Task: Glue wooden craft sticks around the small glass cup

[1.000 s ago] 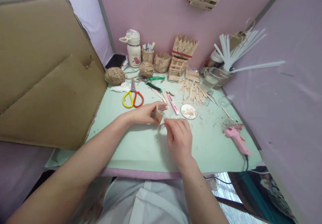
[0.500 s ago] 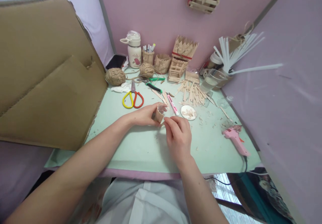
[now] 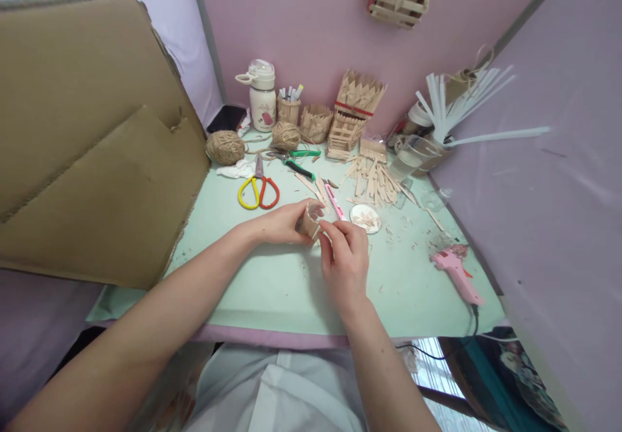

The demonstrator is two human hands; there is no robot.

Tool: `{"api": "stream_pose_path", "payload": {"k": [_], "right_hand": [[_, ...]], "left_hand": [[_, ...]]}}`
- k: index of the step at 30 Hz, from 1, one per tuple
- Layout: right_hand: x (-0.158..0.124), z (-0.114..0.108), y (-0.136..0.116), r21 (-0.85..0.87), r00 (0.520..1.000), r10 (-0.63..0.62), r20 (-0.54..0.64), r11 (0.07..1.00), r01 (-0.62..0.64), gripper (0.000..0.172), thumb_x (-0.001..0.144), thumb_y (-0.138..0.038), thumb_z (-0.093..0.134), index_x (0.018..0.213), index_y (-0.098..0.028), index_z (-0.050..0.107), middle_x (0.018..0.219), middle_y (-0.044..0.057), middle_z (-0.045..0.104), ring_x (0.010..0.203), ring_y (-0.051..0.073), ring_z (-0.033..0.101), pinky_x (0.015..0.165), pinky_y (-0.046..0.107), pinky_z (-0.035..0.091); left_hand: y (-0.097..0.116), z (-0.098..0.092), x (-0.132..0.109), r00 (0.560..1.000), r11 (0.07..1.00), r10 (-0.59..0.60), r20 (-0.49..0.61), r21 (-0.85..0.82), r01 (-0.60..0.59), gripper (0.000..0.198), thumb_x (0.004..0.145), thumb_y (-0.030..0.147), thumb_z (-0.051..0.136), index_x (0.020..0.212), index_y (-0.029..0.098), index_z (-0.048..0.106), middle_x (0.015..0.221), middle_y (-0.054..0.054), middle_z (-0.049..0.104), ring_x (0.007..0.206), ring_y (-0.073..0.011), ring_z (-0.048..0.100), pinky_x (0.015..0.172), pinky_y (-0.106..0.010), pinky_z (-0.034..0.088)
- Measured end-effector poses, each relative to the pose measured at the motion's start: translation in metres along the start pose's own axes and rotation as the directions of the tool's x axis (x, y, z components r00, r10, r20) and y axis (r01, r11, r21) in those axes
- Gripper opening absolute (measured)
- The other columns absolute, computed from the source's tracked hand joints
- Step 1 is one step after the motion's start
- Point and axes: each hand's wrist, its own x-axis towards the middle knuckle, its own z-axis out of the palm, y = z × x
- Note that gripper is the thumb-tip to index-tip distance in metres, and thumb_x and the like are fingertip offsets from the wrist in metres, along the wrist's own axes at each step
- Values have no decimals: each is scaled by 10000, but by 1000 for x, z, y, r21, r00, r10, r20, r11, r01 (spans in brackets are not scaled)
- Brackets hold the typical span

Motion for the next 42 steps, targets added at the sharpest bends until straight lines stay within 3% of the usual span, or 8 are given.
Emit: {"api": "stream_pose_path", "payload": {"k": [12,23,42], "right_hand": [[-3,4,3,15,1000,13,0,1000,-13,330,889,-130,581,1182,-276,620,946,58,613,872,199,584,745,353,511],[-3,6,6,3,1000,1,7,1000,-1,312,894,-127,570,1168,-274,604,948,65,610,866,206,585,684,341,503],[-3,7,9,32,1000,-23,2,999,23,393,890,-99,561,1228,-298,582,968,61,599,902,211,571,773,371,494]], "left_hand": [[6,1,-2,1000,1000,13,-23,-22,-13,614,633,234,699,1211,190,497,1055,-38,639,943,-224,607,771,-300,468],[4,2,-1,999,999,32,-29,9,-32,586,651,258,690,1202,192,501,1053,-34,640,934,-213,606,776,-291,468],[3,3,-1,999,1000,23,-44,13,-22,577,665,263,678,1208,195,496,1058,-47,645,947,-225,618,786,-312,480]]}}
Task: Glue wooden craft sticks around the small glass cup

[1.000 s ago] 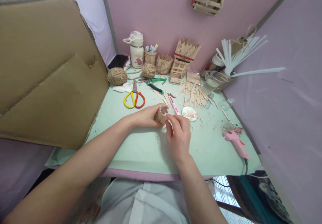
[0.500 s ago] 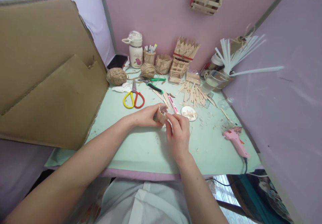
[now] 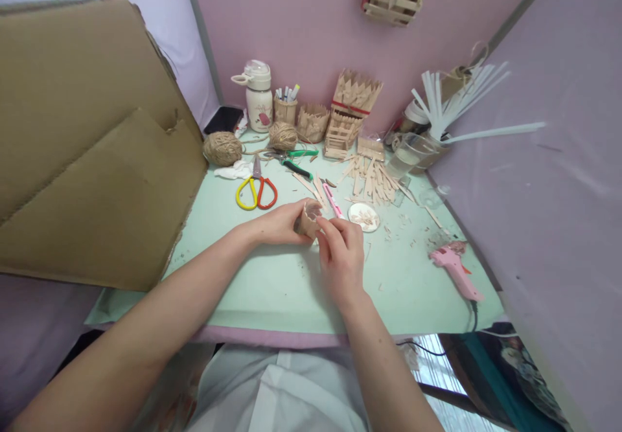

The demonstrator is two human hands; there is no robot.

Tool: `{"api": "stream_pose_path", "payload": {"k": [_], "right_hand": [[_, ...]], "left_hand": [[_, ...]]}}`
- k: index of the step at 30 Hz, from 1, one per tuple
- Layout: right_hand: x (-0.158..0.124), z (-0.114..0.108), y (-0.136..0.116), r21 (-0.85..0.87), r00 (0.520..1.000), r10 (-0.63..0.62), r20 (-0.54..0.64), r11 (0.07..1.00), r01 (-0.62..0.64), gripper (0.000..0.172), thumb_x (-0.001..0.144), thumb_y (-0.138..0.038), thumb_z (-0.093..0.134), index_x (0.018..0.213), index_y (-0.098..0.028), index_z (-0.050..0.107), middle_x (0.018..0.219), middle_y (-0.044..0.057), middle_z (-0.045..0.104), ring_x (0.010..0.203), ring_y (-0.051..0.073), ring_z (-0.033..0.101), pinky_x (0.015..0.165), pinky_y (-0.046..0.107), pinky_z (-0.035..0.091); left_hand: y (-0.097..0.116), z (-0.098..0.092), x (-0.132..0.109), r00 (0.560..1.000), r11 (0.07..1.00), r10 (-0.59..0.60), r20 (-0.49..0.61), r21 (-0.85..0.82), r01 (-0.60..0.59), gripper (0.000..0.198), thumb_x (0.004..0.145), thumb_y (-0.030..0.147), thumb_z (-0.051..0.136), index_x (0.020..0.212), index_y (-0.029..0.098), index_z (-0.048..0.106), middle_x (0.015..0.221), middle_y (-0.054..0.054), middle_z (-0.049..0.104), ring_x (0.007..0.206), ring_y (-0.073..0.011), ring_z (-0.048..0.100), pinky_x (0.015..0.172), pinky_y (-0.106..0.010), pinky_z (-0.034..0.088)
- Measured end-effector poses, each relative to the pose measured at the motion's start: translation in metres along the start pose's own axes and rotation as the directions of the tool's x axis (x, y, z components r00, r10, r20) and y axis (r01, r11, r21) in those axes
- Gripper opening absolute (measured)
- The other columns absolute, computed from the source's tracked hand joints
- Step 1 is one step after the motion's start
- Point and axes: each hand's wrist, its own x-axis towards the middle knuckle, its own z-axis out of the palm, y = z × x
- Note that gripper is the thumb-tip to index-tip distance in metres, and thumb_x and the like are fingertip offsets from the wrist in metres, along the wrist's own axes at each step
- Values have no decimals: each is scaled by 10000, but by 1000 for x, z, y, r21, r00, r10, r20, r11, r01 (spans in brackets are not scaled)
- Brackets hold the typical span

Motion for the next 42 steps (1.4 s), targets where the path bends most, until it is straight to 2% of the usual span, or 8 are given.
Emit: {"api": "stream_pose_path", "payload": {"k": [9,13,18,25,31,35,39,42], "right_hand": [[-7,-3,2,6,994,104,39,995,-104,521,864,-188,624,1351,-285,466,1128,105,535,948,232,569,807,431,512],[-7,-3,2,59,989,137,62,988,-141,517,851,-195,628,1333,-288,467,1143,101,516,1008,246,554,780,422,528],[-10,1,8,228,965,246,92,938,-260,620,819,-254,669,1375,-299,398,1276,117,448,1163,274,488,801,419,544],[-15,4,16,363,915,379,141,840,-403,639,817,-308,690,1376,-318,379,1355,108,387,1177,252,501,921,460,518],[-12,0,11,284,945,313,95,901,-327,552,834,-309,662,1334,-305,429,1316,117,388,1253,279,429,926,466,514],[-5,-7,8,131,973,207,106,967,-220,314,834,-312,674,1125,-267,563,1329,118,369,1294,310,382,1015,530,431],[4,-10,10,13,980,104,170,994,-108,86,858,-263,648,918,-235,592,1368,106,395,1301,323,365,1046,564,364],[7,-8,12,-6,983,44,180,999,-44,69,866,-230,634,841,-215,571,1394,112,412,1299,320,362,1055,564,346]], "left_hand": [[-12,4,0,999,987,-45,0,152,45,896,614,366,752,1396,226,338,1166,-81,632,1065,-311,598,936,-419,439],[-13,10,3,999,984,-24,-24,176,28,821,633,356,742,1357,222,378,1175,-75,648,1081,-308,602,1030,-464,368],[-13,14,5,1000,994,15,-23,110,-13,737,655,328,741,1315,213,435,1187,-86,658,1062,-282,631,952,-399,451],[-12,13,4,1000,999,17,5,28,-17,701,646,294,751,1292,213,492,1173,-92,670,1086,-295,637,918,-392,487],[-10,9,3,1000,997,-3,21,76,2,721,645,307,756,1305,207,483,1202,-98,653,1107,-299,619,931,-398,479],[-10,8,3,1000,992,-14,14,122,12,735,649,347,755,1309,191,472,1210,-98,634,1103,-296,603,931,-402,469],[-7,8,3,1000,988,-16,16,156,14,651,674,346,726,1266,192,501,1127,-66,657,1052,-280,606,916,-390,462],[-6,9,4,999,987,-26,23,159,22,621,679,342,718,1246,196,510,1108,-58,659,1048,-275,603,911,-381,455]]}}
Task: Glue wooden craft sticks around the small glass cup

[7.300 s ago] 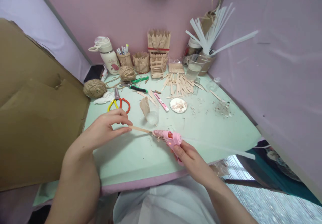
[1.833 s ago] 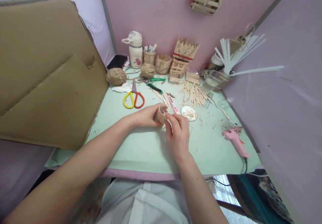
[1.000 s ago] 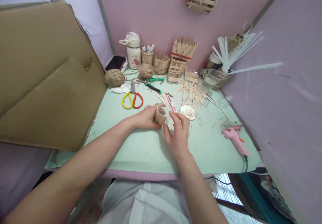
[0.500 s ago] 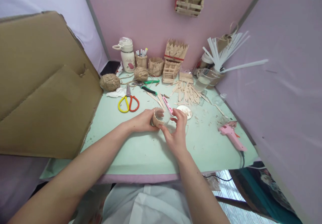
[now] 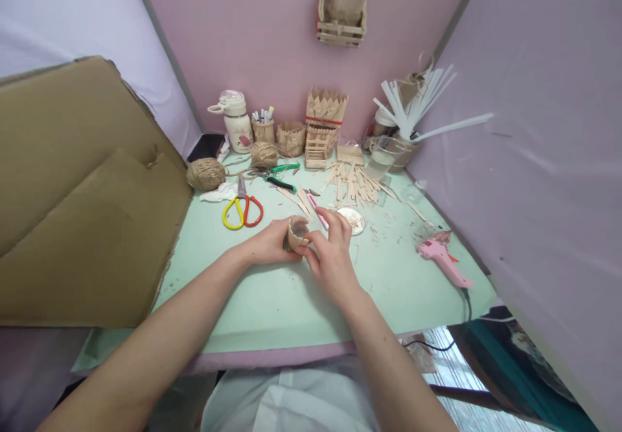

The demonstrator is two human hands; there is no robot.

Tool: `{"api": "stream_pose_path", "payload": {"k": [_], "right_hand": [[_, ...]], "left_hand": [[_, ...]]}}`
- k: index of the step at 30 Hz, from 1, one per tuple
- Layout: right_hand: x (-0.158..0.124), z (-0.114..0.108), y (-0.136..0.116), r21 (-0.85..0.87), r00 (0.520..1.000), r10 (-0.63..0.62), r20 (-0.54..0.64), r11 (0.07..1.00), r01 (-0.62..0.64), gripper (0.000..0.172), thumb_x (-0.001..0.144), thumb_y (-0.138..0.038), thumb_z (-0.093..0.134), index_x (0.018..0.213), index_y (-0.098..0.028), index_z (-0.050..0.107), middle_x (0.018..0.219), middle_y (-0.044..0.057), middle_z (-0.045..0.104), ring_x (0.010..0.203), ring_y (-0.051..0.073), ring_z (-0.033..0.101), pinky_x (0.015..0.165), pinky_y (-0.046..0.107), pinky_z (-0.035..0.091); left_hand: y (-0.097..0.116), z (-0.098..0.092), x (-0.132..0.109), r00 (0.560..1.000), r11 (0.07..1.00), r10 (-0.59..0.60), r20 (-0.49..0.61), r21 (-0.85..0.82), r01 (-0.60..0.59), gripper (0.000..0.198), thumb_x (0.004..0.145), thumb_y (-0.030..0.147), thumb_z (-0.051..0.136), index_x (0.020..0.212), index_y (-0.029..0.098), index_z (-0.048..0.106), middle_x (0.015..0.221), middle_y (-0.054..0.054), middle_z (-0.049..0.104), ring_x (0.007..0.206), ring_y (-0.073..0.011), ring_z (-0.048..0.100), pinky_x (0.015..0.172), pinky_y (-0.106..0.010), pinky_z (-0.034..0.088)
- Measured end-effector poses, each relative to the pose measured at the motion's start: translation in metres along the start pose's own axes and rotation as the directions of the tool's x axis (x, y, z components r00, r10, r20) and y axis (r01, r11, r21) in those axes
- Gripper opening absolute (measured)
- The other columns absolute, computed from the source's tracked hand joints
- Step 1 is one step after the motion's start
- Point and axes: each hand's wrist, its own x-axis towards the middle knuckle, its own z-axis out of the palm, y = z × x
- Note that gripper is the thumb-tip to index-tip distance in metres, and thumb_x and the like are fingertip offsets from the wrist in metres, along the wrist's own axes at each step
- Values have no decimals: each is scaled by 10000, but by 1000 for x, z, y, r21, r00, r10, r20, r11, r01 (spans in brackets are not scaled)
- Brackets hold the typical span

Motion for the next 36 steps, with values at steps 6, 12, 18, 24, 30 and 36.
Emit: {"api": "stream_pose_path", "payload": {"k": [6,12,18,24,30,36], "right_hand": [[-1,2,-1,54,999,32,1,998,-32,196,858,-345,657,996,-254,551,1436,115,397,1340,325,343,1071,581,328],[-1,-1,6,302,979,190,73,932,-203,691,767,-517,722,1323,-255,406,1378,159,435,1312,331,407,1011,549,424],[-12,10,15,455,898,306,316,782,-426,565,809,-313,689,1303,-231,427,1293,126,505,1122,234,559,888,427,536],[-19,21,22,427,835,468,290,718,-550,475,817,-209,609,1273,-194,478,1138,113,608,978,206,638,798,390,580],[-18,26,24,406,830,483,278,724,-557,392,819,-171,578,1208,-190,534,1096,110,649,914,195,679,810,390,584],[-14,25,17,386,842,451,296,750,-537,321,840,-173,541,1160,-190,570,1104,111,665,875,189,697,801,381,585]], "left_hand": [[-4,0,1,1000,999,2,1,-47,-2,649,655,370,747,1231,200,504,1173,-65,628,1071,-280,590,921,-389,448],[-8,-3,-1,999,993,6,-36,-121,-10,629,639,371,775,1164,168,494,1138,-95,584,1034,-270,584,879,-397,486],[-9,-7,-1,997,996,-34,-75,-88,27,666,624,315,790,1205,179,496,1180,-89,548,1095,-274,572,929,-413,494],[-14,-4,5,985,958,-135,-112,-268,101,578,690,197,736,1210,180,486,1239,-93,610,1146,-247,608,1012,-416,477],[-8,14,6,977,932,-111,-181,-362,38,895,665,231,780,1422,183,304,1481,-164,414,1375,-294,411,1141,-459,344],[1,30,11,939,822,-244,-244,-566,67,977,654,270,802,1432,226,214,1504,-163,363,1388,-267,393,1134,-426,351]]}}
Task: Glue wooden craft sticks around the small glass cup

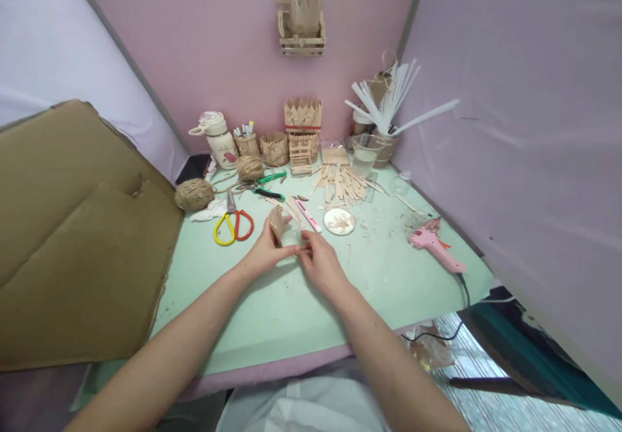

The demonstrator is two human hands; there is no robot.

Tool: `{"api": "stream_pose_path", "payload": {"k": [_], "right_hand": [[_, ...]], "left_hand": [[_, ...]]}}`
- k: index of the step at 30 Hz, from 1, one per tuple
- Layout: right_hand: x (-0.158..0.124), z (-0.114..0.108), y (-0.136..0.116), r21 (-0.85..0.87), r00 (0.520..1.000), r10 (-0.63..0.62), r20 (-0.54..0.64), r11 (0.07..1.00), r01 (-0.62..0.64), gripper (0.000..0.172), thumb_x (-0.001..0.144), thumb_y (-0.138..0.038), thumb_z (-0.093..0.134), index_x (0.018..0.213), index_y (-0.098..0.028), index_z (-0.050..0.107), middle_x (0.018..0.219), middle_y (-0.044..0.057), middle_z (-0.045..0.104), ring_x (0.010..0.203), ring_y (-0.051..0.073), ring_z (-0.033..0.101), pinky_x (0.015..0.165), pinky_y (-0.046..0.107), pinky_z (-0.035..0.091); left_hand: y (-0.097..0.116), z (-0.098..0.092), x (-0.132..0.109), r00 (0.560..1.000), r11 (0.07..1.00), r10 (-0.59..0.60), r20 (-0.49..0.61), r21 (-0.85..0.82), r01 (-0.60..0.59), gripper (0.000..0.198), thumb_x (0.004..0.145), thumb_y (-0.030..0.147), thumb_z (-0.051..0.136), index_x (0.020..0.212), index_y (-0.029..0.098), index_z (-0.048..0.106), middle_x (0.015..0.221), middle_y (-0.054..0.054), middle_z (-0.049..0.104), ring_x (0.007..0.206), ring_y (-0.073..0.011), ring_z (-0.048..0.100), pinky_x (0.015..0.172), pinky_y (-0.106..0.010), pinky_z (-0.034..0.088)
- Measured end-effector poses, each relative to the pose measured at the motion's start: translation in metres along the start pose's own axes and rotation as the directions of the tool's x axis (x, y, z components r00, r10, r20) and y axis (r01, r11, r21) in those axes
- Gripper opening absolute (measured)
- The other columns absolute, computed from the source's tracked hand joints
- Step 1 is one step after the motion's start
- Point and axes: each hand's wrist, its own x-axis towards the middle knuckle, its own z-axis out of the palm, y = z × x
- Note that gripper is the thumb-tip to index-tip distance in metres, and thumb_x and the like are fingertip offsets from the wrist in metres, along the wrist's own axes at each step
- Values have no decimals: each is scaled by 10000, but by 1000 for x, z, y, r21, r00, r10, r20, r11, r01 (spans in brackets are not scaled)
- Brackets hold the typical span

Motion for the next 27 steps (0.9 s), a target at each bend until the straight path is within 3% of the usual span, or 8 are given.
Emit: {"api": "stream_pose_path", "payload": {"k": [7,10,17,27], "right_hand": [[-1,3,-6,62,999,20,30,998,-22,312,827,-136,524,1132,-192,558,1105,95,645,885,177,694,791,348,589],[-3,1,-8,110,999,0,32,994,-4,278,850,-159,530,1123,-208,542,1096,85,610,886,168,686,787,340,594],[-8,-6,-15,157,998,-60,-12,986,62,158,891,-207,524,1047,-227,504,1028,56,541,812,150,664,736,331,602],[-12,-9,-15,168,999,-22,45,986,14,181,888,-124,472,1031,-234,465,1004,36,505,797,138,641,729,325,579]], "left_hand": [[8,3,2,995,995,-37,-90,-97,28,873,602,279,833,1326,219,347,1340,-134,520,1200,-255,554,993,-406,473],[14,0,0,999,997,-12,-30,-77,10,741,627,323,824,1251,189,447,1296,-128,544,1142,-253,578,965,-392,480],[22,-11,-2,973,975,211,94,50,-216,586,716,376,769,1216,214,512,1280,-110,535,1206,-263,530,1010,-390,448],[22,-15,-2,961,976,202,190,42,-213,615,708,301,789,1242,248,488,1319,-109,517,1254,-280,507,1032,-407,437]]}}
